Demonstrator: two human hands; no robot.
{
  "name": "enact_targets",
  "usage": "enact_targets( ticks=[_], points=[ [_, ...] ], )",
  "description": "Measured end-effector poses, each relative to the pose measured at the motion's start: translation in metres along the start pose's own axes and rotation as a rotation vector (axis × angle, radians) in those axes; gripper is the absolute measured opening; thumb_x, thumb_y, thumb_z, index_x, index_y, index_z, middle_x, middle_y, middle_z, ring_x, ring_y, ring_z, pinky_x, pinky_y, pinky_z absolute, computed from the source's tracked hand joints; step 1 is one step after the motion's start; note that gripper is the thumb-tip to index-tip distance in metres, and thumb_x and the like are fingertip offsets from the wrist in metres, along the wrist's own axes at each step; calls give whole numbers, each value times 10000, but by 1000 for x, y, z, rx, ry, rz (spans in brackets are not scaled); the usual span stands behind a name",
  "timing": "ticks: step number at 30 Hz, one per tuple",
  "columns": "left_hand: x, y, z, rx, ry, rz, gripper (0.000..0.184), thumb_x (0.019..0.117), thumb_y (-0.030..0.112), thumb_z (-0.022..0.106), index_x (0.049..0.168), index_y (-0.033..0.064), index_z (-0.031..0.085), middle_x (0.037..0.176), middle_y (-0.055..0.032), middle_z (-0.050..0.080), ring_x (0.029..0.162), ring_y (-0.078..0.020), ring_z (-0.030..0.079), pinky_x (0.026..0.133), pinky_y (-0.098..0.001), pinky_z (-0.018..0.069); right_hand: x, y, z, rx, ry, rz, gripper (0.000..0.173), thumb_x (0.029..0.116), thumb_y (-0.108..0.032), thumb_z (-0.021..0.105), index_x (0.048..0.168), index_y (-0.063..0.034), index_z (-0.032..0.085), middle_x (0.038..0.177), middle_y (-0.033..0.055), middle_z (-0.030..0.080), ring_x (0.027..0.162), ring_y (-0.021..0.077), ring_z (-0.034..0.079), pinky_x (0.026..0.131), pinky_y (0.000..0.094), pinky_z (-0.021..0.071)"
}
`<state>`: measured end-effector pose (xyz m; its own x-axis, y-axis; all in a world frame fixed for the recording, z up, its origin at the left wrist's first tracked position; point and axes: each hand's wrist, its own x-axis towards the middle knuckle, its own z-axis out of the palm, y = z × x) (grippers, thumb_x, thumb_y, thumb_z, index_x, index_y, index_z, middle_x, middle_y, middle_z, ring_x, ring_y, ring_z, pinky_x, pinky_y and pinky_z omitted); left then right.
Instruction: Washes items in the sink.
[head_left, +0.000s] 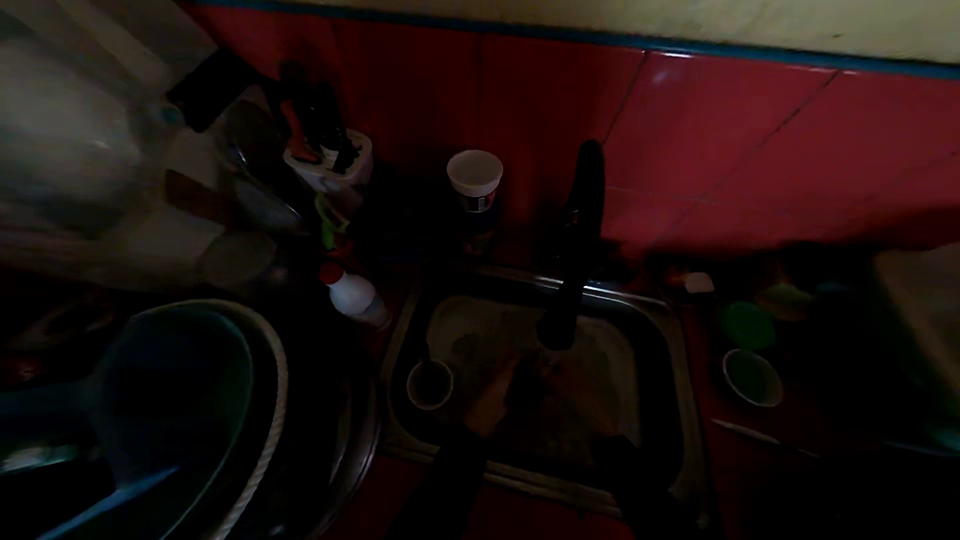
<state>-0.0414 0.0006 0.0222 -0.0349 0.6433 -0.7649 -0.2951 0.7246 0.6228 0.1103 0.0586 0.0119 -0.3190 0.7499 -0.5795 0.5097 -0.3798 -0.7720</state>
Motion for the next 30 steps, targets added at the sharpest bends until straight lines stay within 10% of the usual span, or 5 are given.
enact_targets(
  ticks=[5, 11, 15, 20, 30],
  points=[
    [-31, -22, 6, 421, -19, 141, 491, 1053, 52, 509, 1509, -68, 371, 1480, -259, 487, 1325, -295, 528, 1102, -391, 437, -23, -10, 54, -235, 99, -247, 393, 1063, -318, 529, 1270, -9, 658, 1059, 151, 706, 935, 219, 687, 854, 391, 567],
    [9, -12, 26, -364, -17, -38, 411, 1119, 327, 371, 1314, 12, 550, 1034, -135, 631, 838, -192, 628, 727, -344, 556, 7, 21, 14, -282, 239, -50, 443, 1084, -274, 493, 1410, 23, 543, 1245, 234, 655, 1132, 326, 651, 999, 482, 515],
    [31, -17, 25, -410, -96, 53, 426, 1109, 322, 417, 1364, -4, 522, 1143, -147, 634, 970, -198, 636, 860, -357, 559, -14, 19, 11, 316, 180, 55, 486, 1127, -311, 364, 1530, -42, 407, 1395, 202, 570, 1201, 274, 604, 992, 433, 524],
    [26, -10, 20, 25, -131, 99, 459, 1091, 347, 470, 1418, 29, 522, 1291, -170, 629, 1138, -246, 633, 970, -408, 539, 10, 28, 33, 1023, 147, 322, 462, 1072, -489, 390, 1090, -70, 585, 847, 84, 629, 725, 186, 639, 630, 370, 574],
    [-3, 1, 0, -115, 344, 270, 446, 1094, 266, 470, 1439, -14, 503, 1433, -233, 547, 1303, -352, 538, 1052, -519, 463, 8, 6, 17, -133, 11, -63, 422, 960, -78, 655, 1371, -15, 583, 1259, 158, 662, 1130, 219, 648, 988, 395, 531]
  ],
)
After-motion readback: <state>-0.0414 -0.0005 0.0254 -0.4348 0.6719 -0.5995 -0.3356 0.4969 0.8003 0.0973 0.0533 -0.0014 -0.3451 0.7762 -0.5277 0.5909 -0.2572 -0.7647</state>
